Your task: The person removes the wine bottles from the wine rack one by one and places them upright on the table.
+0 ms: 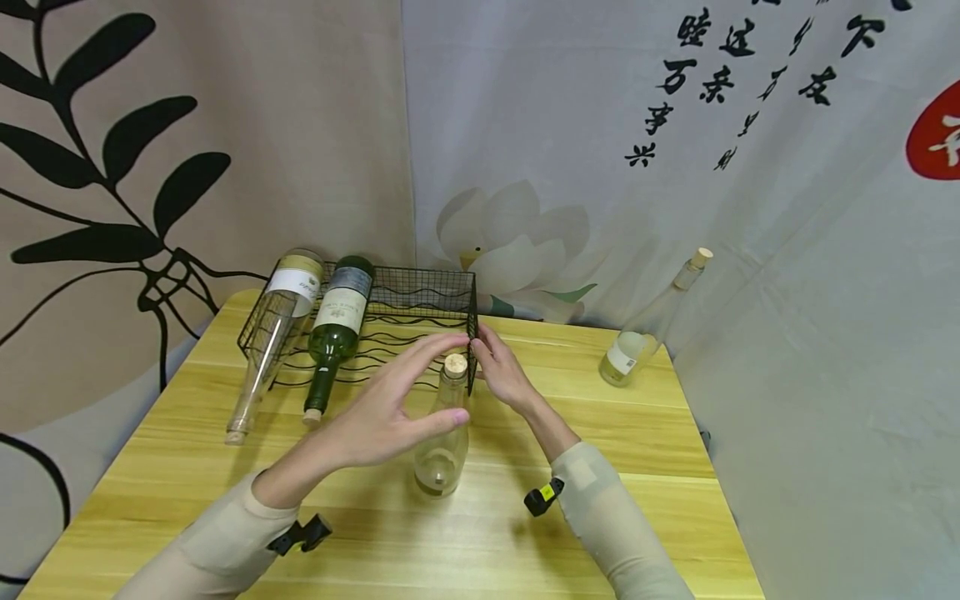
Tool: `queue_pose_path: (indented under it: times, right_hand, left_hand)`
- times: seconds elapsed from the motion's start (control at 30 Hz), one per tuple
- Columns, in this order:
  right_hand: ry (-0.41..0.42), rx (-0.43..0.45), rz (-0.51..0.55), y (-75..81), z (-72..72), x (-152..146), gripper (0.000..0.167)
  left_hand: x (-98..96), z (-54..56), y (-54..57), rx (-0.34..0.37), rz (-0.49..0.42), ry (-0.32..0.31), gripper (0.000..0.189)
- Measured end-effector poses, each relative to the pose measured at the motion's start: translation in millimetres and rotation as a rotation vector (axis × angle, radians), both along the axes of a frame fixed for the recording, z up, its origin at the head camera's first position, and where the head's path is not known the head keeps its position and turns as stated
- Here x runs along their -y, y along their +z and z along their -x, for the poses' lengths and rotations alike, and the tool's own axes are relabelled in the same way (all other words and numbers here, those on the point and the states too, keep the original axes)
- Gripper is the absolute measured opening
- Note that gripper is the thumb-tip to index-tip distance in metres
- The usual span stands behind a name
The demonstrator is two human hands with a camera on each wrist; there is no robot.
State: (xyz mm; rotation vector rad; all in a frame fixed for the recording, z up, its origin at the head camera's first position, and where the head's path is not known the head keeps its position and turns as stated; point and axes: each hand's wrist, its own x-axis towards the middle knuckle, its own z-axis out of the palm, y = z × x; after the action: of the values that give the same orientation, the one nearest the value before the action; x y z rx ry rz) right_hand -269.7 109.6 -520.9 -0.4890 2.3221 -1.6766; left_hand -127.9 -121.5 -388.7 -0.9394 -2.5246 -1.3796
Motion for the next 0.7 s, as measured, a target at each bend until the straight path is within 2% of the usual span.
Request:
queue_pose_path:
  times: [0.3, 0.5, 0.7]
  right_hand:
    - [-0.011, -0.005, -0.001, -0.9, 0.4, 0, 0.061]
    - [-0.006, -0.003, -0.002, -0.7, -0.4, 0, 0.066]
    - [-0.007, 0.014, -0.002, 0.7, -2.6, -1, 0.065]
  left_hand:
    - [11.7, -2.2, 1.0, 0.010, 0.043, 0.024, 0.091]
    - [21.9, -3.2, 0.8, -0.005, 0.072, 0.031, 0.092]
    - [36.7, -4.4, 3.7, -0.034, 0.110, 0.067, 0.092]
